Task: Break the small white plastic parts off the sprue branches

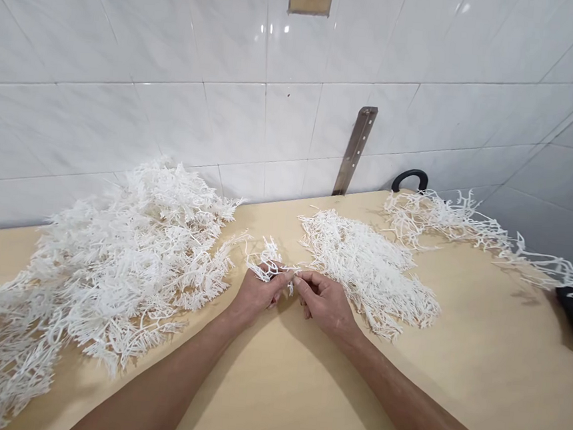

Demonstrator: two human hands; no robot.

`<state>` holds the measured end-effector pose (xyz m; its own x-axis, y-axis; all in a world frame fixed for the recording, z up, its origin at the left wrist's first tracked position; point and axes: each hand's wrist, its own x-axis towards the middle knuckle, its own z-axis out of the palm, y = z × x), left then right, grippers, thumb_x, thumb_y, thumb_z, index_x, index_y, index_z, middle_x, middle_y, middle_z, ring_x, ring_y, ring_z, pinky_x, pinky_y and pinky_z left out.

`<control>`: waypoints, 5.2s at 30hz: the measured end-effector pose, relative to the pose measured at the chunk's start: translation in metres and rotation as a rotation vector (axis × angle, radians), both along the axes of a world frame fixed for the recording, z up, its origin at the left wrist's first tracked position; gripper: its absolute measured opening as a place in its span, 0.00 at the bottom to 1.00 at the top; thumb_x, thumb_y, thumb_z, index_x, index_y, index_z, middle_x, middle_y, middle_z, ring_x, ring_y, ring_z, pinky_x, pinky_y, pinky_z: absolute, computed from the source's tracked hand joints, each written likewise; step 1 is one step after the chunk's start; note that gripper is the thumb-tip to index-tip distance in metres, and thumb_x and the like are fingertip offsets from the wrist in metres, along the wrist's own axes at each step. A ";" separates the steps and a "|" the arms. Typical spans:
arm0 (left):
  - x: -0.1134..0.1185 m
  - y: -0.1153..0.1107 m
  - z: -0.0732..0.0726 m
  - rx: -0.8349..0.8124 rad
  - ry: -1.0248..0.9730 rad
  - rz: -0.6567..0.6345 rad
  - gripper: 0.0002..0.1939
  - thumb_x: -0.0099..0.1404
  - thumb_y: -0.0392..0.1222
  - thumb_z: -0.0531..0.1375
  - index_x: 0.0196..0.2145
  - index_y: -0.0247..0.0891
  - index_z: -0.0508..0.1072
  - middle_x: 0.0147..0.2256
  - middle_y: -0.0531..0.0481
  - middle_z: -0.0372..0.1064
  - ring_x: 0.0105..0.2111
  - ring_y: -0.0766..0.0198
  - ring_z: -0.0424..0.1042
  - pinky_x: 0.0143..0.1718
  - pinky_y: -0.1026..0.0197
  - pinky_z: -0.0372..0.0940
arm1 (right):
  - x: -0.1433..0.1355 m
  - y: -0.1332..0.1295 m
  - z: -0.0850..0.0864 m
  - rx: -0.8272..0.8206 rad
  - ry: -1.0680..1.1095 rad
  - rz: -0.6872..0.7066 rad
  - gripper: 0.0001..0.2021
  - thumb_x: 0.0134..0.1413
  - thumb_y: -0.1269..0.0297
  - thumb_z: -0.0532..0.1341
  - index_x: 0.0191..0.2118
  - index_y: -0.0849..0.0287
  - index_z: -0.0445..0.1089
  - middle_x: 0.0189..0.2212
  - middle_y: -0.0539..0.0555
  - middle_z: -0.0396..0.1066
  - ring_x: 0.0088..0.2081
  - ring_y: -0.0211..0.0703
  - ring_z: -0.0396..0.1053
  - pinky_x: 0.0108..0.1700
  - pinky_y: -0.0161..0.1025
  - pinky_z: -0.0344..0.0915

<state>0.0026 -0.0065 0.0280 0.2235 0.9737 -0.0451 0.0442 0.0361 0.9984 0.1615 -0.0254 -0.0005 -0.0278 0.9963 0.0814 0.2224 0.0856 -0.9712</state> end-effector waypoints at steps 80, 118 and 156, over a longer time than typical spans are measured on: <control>0.006 0.001 -0.029 0.154 0.090 0.139 0.11 0.63 0.48 0.60 0.28 0.40 0.67 0.22 0.56 0.61 0.24 0.65 0.64 0.31 0.61 0.60 | -0.005 0.001 0.002 -0.129 -0.200 -0.054 0.06 0.55 0.64 0.57 0.29 0.57 0.67 0.16 0.44 0.69 0.14 0.36 0.69 0.20 0.30 0.64; 0.006 0.003 -0.020 0.093 0.007 0.058 0.15 0.61 0.51 0.61 0.26 0.38 0.68 0.15 0.60 0.55 0.16 0.70 0.55 0.22 0.64 0.54 | -0.009 -0.005 -0.006 -0.005 -0.059 -0.085 0.09 0.57 0.56 0.59 0.35 0.56 0.66 0.18 0.43 0.66 0.13 0.36 0.65 0.17 0.33 0.63; 0.005 0.003 -0.014 -0.055 -0.083 0.097 0.17 0.56 0.54 0.65 0.26 0.37 0.68 0.15 0.59 0.57 0.13 0.74 0.54 0.14 0.68 0.48 | 0.039 0.001 0.005 0.278 -0.435 -0.456 0.11 0.57 0.57 0.60 0.41 0.58 0.72 0.28 0.54 0.75 0.26 0.43 0.71 0.33 0.40 0.68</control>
<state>0.0078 -0.0032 0.0141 0.1340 0.9874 -0.0841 -0.0451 0.0909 0.9948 0.2001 -0.0244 0.0043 0.3010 0.8600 0.4122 0.6604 0.1239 -0.7407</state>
